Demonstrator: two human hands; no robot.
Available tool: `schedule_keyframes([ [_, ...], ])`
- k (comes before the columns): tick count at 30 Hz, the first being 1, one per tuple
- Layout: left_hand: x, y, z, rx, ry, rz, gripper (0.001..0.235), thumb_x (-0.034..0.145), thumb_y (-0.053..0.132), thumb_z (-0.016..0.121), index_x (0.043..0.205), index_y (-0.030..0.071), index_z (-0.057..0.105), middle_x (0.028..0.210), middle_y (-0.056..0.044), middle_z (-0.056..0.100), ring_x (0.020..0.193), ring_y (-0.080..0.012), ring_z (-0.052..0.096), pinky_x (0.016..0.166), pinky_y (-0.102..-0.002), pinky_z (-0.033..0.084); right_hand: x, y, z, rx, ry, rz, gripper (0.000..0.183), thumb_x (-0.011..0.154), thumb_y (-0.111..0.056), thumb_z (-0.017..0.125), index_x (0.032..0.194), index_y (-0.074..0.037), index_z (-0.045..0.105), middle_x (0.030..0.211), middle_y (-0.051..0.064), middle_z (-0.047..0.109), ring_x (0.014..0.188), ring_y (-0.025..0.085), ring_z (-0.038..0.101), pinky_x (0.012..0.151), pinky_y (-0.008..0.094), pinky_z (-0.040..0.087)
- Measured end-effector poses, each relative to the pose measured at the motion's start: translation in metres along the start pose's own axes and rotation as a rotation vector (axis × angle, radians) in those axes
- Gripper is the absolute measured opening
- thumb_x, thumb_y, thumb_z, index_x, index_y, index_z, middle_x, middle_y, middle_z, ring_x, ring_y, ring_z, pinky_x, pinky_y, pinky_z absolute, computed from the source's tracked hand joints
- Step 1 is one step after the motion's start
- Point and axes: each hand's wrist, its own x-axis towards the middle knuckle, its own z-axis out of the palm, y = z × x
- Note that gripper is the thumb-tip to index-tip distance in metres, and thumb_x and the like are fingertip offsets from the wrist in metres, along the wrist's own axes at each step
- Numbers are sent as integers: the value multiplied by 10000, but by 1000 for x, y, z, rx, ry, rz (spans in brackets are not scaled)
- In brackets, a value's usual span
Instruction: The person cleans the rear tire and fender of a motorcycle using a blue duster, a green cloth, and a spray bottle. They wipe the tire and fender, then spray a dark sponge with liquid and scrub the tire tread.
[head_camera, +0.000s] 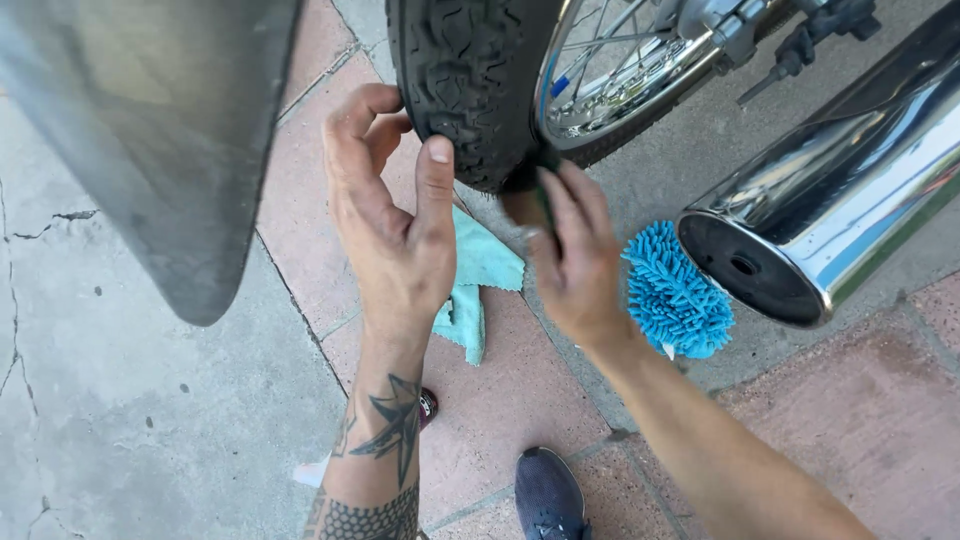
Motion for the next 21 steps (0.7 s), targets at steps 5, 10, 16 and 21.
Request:
schedule_keyframes([
  [5, 2, -2, -8, -85, -86, -10, 279, 1066, 156, 532, 1313, 60, 447, 1302, -100, 511, 1186, -281, 637, 1111, -435, 549, 3, -4, 1, 103, 71, -224, 443, 1126, -207, 438, 1447, 97, 477, 1441, 293, 490, 1335, 420, 525, 1150, 512, 476],
  [10, 0, 11, -14, 17, -94, -20, 430, 1127, 349, 541, 1483, 148, 408, 1489, -94, 523, 1404, -296, 623, 1218, -473, 544, -2, 87, 11, -88, 71, -74, 385, 1029, 73, 522, 1410, 95, 471, 1375, 267, 506, 1258, 442, 540, 1045, 555, 484],
  [16, 5, 9, -4, -6, -95, -27, 385, 1121, 361, 527, 1421, 167, 384, 1417, -63, 520, 1312, -259, 624, 1149, -438, 531, 14, 1, -2, 125, 131, -42, 371, 1037, -26, 570, 1390, 76, 511, 1342, 253, 540, 1269, 395, 548, 1124, 504, 461],
  [21, 0, 10, -6, 18, -86, -63, 404, 1116, 358, 533, 1433, 148, 398, 1458, -38, 501, 1352, -254, 631, 1173, -454, 517, 6, 35, 9, 69, 69, -109, 420, 1085, -124, 540, 1438, 94, 475, 1358, 313, 494, 1272, 427, 547, 1119, 498, 536],
])
